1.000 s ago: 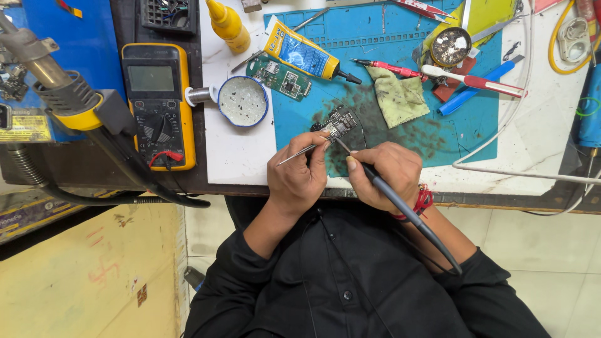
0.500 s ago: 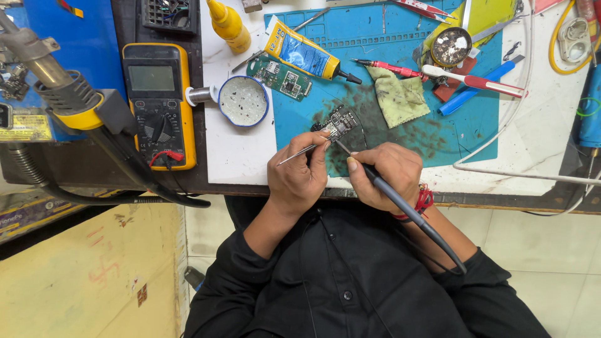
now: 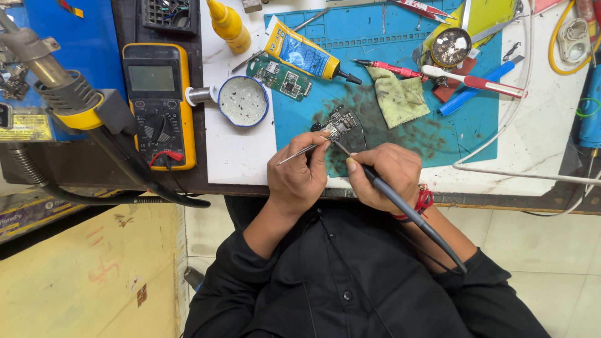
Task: The person cleans a small circuit board with a brush, applies flux, and then uses a soldering iron and tweezers to solder components on the board. The person works continuously on the same board throughout the clip.
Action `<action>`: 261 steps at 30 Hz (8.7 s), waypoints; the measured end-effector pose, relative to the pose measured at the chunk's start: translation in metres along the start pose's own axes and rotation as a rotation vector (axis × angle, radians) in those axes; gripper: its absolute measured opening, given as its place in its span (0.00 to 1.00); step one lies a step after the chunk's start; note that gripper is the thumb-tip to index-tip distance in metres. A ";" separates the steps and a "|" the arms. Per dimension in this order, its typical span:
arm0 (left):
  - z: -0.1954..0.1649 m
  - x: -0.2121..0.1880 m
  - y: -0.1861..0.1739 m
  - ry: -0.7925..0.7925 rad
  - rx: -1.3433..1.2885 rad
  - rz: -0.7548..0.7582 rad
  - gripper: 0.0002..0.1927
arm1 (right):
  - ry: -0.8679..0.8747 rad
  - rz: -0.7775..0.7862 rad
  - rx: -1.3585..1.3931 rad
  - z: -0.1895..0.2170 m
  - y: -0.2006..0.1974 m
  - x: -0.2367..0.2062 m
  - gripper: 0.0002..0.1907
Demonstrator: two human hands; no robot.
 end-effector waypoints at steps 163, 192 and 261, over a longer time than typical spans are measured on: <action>0.002 -0.003 0.003 -0.055 -0.034 -0.027 0.09 | 0.002 0.037 0.043 0.000 -0.002 0.003 0.07; 0.004 -0.004 0.004 -0.060 -0.014 -0.014 0.09 | 0.008 0.072 0.044 0.001 -0.001 0.006 0.09; 0.003 -0.003 0.003 -0.015 -0.012 0.011 0.10 | 0.131 -0.033 0.066 -0.005 -0.005 -0.007 0.04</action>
Point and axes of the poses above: each hand's wrist, its own x-axis towards the middle knuckle, its own y-axis out of the palm, z = x × y, the point moved 1 cm from there along x, towards the middle knuckle, and after that the axes turned 11 degrees about x, right-handed, at the moved point
